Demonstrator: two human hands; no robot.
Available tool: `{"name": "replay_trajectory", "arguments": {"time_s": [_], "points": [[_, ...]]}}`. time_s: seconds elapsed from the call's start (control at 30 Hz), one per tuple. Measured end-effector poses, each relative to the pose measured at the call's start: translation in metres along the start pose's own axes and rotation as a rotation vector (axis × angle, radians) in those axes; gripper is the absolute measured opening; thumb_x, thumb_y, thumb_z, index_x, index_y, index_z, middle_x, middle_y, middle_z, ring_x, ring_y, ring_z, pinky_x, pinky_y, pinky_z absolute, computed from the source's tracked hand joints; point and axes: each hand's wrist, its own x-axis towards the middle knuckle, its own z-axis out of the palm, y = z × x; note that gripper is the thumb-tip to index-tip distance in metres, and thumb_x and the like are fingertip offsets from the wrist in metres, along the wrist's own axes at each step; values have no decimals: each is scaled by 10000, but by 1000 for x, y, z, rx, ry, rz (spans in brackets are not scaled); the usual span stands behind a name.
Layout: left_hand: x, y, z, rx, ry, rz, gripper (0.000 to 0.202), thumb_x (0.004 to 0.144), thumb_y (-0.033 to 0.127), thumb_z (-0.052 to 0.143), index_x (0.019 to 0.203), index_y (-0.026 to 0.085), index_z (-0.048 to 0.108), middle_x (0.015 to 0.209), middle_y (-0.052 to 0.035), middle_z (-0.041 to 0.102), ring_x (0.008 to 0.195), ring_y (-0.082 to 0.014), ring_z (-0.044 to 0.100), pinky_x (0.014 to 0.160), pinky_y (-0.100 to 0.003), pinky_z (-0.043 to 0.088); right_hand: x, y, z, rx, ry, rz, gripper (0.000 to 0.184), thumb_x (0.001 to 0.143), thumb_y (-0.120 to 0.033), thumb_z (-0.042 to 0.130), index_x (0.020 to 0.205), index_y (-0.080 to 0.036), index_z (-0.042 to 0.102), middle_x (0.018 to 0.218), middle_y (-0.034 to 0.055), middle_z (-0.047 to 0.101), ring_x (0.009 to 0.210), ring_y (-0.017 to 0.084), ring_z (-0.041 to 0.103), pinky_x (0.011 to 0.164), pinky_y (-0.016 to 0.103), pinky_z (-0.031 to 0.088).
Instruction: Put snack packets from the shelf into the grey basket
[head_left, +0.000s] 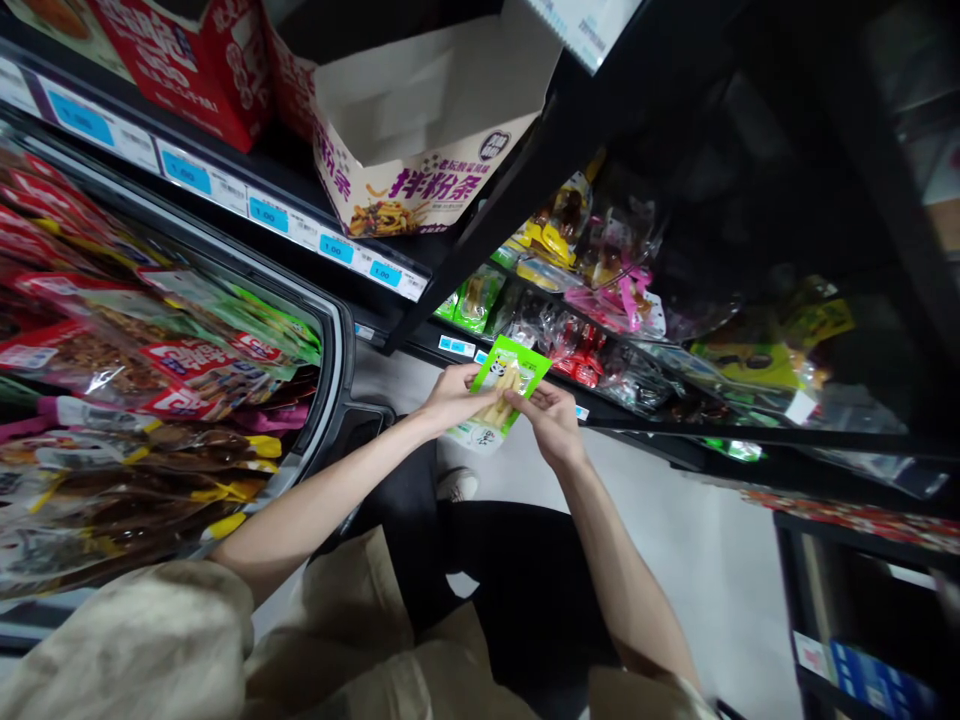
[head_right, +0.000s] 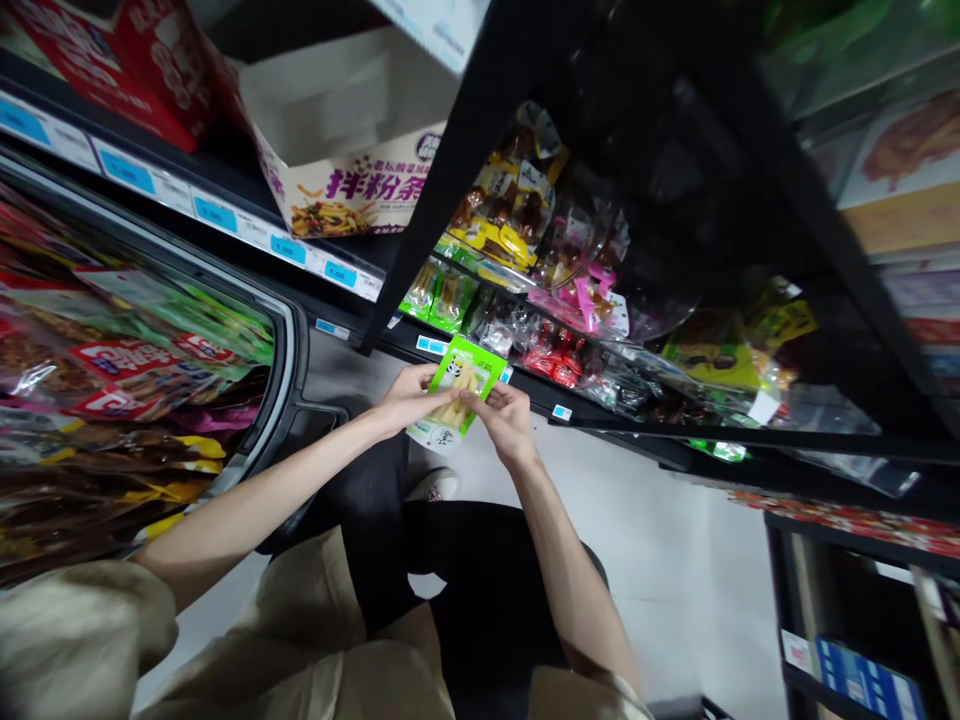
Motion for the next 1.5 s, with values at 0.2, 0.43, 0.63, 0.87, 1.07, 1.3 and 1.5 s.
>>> {"name": "replay_trajectory", "arguments": {"time_s": [0.2, 0.43, 0.63, 0.87, 1.07, 1.3, 1.5], "points": [[1, -1, -1, 17, -1, 4, 391, 714, 352, 841, 985, 96, 725, 966, -95, 749, 829, -191, 684, 714, -272, 532, 0, 3, -2, 48, -1, 12, 398, 586, -351, 950, 904, -197, 768, 981, 73, 783, 1029, 286, 724, 902, 420, 594], [1, 3, 1, -81, 12, -10, 378, 651, 334, 882, 908, 106, 725, 923, -79, 749, 791, -181, 680, 686, -262, 531, 3, 7, -3, 86, -23, 31, 389, 588, -345, 953, 917, -223, 786, 1007, 52, 782, 1009, 271, 720, 920, 406, 580], [0, 2, 2, -91, 22, -32, 330, 678, 244, 841, 956, 112, 722, 957, -78, 752, 812, -183, 690, 706, -266, 542, 4, 2, -3, 112, -6, 56, 337, 649, -422, 920, 894, -236, 782, 970, 35, 783, 952, 253, 728, 902, 397, 587], [0, 2, 1, -122, -60, -105, 413, 680, 282, 867, 1027, 134, 700, 967, -82, 752, 832, -200, 705, 719, -283, 546, 5, 1, -5, 121, 83, -29, 405, 647, -381, 923, 973, -205, 759, 1025, 63, 779, 1013, 255, 719, 916, 391, 583], [0, 0, -1, 38, -23, -34, 355, 649, 262, 863, 947, 135, 715, 885, -46, 726, 781, -170, 656, 651, -234, 471, 16, 6, -17, 228, 331, -46, 385, 688, -345, 867, 1009, -200, 712, 1096, 59, 756, 989, 202, 708, 867, 333, 582], [7, 11, -1, -236, 413, -4, 517, 554, 265, 902, 989, 160, 645, 867, -16, 715, 770, -157, 644, 694, -253, 497, 17, 11, -22, 60, 310, -84, 443, 589, -281, 899, 972, -195, 693, 958, 35, 754, 806, 172, 682, 720, 295, 567], [8, 15, -5, -435, 495, -29, 596, 490, 298, 945, 976, 181, 622, 962, -34, 735, 861, -181, 672, 750, -282, 518, 4, 4, -23, -280, -152, 113, 413, 531, -343, 959, 837, -145, 766, 808, 35, 741, 670, 180, 634, 635, 315, 528]]}}
